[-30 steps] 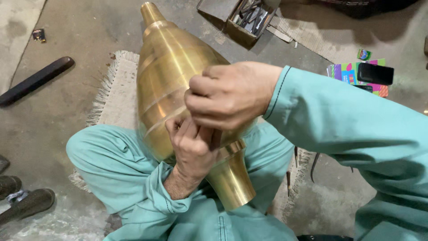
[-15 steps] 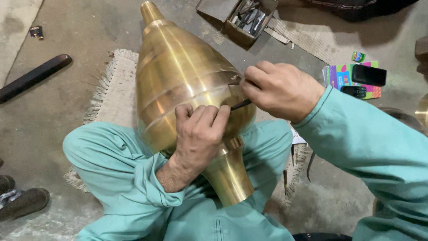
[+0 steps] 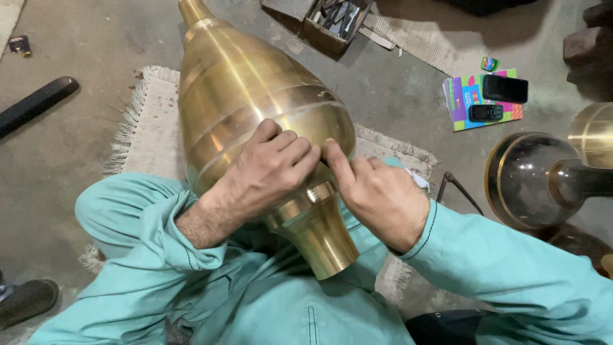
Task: The person sits on the workshop floor with a large spun brass vessel on their lap. They use a divider compass to scribe reference lines around the brass body, repositioning the tool and rotating the vessel to mark different sections, and occasionally steady the vessel with one hand while marking with the other.
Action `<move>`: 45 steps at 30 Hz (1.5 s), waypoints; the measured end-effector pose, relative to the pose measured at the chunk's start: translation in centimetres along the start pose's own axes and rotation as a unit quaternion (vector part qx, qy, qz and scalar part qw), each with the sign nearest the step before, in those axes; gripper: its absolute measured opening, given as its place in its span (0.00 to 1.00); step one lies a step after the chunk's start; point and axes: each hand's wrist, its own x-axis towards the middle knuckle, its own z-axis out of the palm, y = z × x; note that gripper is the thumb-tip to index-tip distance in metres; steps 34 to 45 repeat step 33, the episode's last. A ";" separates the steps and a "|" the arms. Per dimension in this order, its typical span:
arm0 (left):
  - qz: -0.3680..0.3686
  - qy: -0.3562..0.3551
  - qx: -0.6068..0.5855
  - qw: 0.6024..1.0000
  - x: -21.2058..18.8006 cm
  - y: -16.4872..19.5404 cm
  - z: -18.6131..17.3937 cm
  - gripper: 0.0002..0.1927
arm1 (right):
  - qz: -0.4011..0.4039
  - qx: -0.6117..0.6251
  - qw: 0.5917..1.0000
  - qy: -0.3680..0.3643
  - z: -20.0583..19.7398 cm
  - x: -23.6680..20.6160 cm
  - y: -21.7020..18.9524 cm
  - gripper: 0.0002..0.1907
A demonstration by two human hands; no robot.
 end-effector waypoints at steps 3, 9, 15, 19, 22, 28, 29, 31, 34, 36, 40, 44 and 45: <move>0.037 -0.022 -0.012 0.999 -0.2 -0.9 -0.5 0.13 | 0.059 0.121 0.987 -0.082 -0.6 0.6 -1.5 0.44; 0.093 0.016 -0.044 0.995 -1.1 -2.3 0.0 0.12 | 0.155 0.246 0.954 -0.077 -1.1 2.1 -3.6 0.47; 0.114 0.050 -0.059 0.990 -0.6 -2.6 0.1 0.12 | 0.174 0.362 0.911 -0.087 -3.2 2.4 -3.2 0.41; 0.111 0.045 -0.074 0.990 -0.5 -3.0 0.9 0.12 | 0.006 0.212 0.977 -0.030 -4.1 1.2 -2.3 0.24; 0.117 0.057 -0.070 0.989 -0.7 -3.4 0.9 0.13 | -0.160 0.078 0.984 -0.025 -3.8 1.9 -0.8 0.12; 0.151 0.043 -0.075 0.985 -0.2 -4.1 1.2 0.10 | -0.330 -0.125 0.936 -0.010 -2.6 2.4 -0.3 0.14; 0.157 0.041 -0.075 0.984 -0.2 -4.4 1.2 0.10 | -0.328 -0.140 0.934 0.000 -2.5 2.3 -0.8 0.15; 0.168 0.041 -0.100 0.980 -0.2 -4.8 0.9 0.11 | -0.333 -0.154 0.930 0.003 -2.5 2.3 -1.8 0.15; 0.181 0.041 -0.122 0.975 0.0 -5.7 0.5 0.12 | -0.346 -0.154 0.926 -0.008 -2.5 2.9 -2.4 0.13; 0.181 0.041 -0.122 0.975 0.0 -5.7 0.5 0.12 | -0.346 -0.154 0.926 -0.008 -2.5 2.9 -2.4 0.13; 0.181 0.041 -0.122 0.975 0.0 -5.7 0.5 0.12 | -0.346 -0.154 0.926 -0.008 -2.5 2.9 -2.4 0.13; 0.181 0.041 -0.122 0.975 0.0 -5.7 0.5 0.12 | -0.346 -0.154 0.926 -0.008 -2.5 2.9 -2.4 0.13; 0.181 0.041 -0.122 0.975 0.0 -5.7 0.5 0.12 | -0.346 -0.154 0.926 -0.008 -2.5 2.9 -2.4 0.13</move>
